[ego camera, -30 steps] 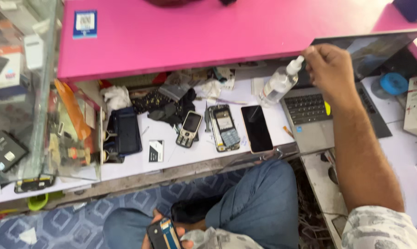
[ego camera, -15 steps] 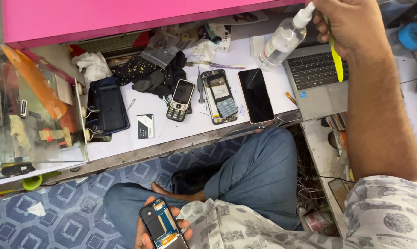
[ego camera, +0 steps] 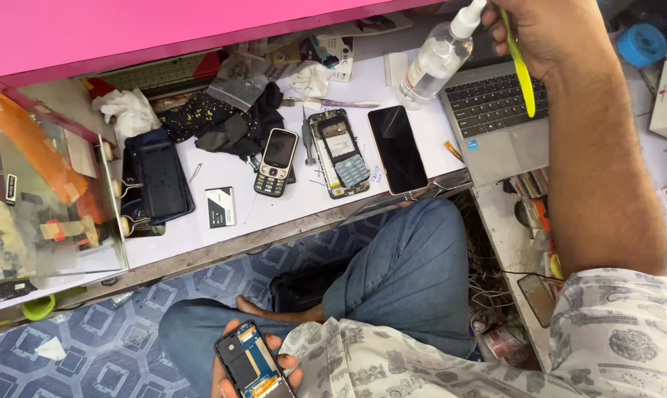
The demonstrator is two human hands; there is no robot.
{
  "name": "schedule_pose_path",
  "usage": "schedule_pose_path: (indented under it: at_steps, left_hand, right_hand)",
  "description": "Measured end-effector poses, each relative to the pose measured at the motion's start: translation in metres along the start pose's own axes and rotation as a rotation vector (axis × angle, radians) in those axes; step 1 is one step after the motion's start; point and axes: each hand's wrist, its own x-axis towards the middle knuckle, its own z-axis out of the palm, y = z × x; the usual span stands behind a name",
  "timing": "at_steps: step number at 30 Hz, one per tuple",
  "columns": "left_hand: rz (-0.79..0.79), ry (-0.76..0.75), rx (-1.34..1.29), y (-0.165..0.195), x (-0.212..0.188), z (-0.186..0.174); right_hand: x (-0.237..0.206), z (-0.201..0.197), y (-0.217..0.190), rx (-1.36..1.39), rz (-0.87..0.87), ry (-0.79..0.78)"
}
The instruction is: The person sits on the floor and disassembles a feature phone, prying off the back cover, removing the battery, and separating the keypad and front frame. They then spray liquid on the phone and scrub its parts with a brush.
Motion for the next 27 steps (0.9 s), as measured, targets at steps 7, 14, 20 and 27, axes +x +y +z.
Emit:
schedule_pose_path:
  at_steps: [7,14,20,27]
  left_hand:
    - [0.012,-0.024,-0.021,0.001,-0.002,-0.004]
    - [0.002,-0.034,-0.014,0.002,-0.001,-0.007]
    - [0.018,0.083,0.078,0.001,-0.005,-0.005]
    - [-0.002,0.110,0.122,0.001,-0.003,-0.003]
  right_hand:
    - [-0.001,0.002,0.001,-0.090,0.060,0.084]
    - [-0.003,0.002,-0.001,-0.023,0.075,0.042]
    - [0.006,-0.007,0.002,-0.142,0.027,-0.022]
    - [0.017,-0.019,-0.002,-0.314,0.024,-0.136]
